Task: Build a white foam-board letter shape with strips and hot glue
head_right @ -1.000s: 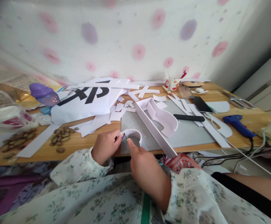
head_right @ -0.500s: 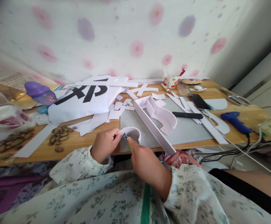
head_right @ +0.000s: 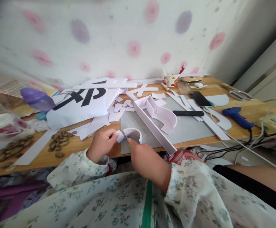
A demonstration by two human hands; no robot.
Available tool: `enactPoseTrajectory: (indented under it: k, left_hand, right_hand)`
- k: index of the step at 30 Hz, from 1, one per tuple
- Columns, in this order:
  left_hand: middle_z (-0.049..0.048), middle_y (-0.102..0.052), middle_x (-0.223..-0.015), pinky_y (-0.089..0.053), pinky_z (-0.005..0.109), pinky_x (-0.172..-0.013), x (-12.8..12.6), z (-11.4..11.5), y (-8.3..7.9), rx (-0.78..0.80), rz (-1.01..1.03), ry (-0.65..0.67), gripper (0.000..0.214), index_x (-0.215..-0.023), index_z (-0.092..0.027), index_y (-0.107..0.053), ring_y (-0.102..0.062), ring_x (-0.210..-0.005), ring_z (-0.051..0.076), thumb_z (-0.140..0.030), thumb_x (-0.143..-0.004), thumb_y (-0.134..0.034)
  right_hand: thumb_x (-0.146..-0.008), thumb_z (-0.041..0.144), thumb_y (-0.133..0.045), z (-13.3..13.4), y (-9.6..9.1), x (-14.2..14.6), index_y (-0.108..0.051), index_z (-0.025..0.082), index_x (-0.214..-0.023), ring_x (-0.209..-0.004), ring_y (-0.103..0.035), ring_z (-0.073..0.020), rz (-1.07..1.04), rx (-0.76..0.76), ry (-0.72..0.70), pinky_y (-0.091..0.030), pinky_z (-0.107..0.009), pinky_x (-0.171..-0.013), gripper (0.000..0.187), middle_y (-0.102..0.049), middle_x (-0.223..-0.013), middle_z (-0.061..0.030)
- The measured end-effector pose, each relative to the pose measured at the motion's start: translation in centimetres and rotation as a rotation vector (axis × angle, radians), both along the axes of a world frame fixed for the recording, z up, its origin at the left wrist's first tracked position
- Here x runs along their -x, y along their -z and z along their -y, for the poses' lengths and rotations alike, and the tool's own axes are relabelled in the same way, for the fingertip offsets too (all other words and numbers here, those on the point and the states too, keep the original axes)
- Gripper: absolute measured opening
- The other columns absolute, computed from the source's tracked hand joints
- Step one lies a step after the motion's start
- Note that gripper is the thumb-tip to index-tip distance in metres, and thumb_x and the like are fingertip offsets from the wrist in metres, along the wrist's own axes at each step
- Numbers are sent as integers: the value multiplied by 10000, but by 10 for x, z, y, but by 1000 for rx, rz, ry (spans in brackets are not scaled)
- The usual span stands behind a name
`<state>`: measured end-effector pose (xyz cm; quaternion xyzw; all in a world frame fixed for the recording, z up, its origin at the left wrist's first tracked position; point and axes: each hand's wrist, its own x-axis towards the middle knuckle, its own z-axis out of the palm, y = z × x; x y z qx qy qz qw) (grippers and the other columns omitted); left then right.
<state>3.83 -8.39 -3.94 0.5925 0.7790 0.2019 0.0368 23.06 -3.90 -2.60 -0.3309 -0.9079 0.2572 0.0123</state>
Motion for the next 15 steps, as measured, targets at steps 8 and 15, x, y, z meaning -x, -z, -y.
enactPoseTrajectory:
  k: [8,15]
  left_hand:
    - [125,-595,-1214,-417,380,-950,45,-5,-23,-206,-93,-123,430,-1209,-179,-588,-546,-1130,281,-303,-797,-601]
    - [44,-676,-944,-488,312,-760,11,-8,-9,2,182,123,211,-921,-187,-663,-610,-800,181,-333,-772,-635]
  right_hand:
    - [-920,146,-380,9,-3,-11,-458,132,-1427,-896,-716,-272,-112,24,-86,-530,-376,-803,514,-738,-1037,-155]
    - [-952,244,-429,7,-35,-81,-518,318,-1393,-947,-705,-200,-353,192,-138,-557,-317,-863,455,-721,-1148,-26]
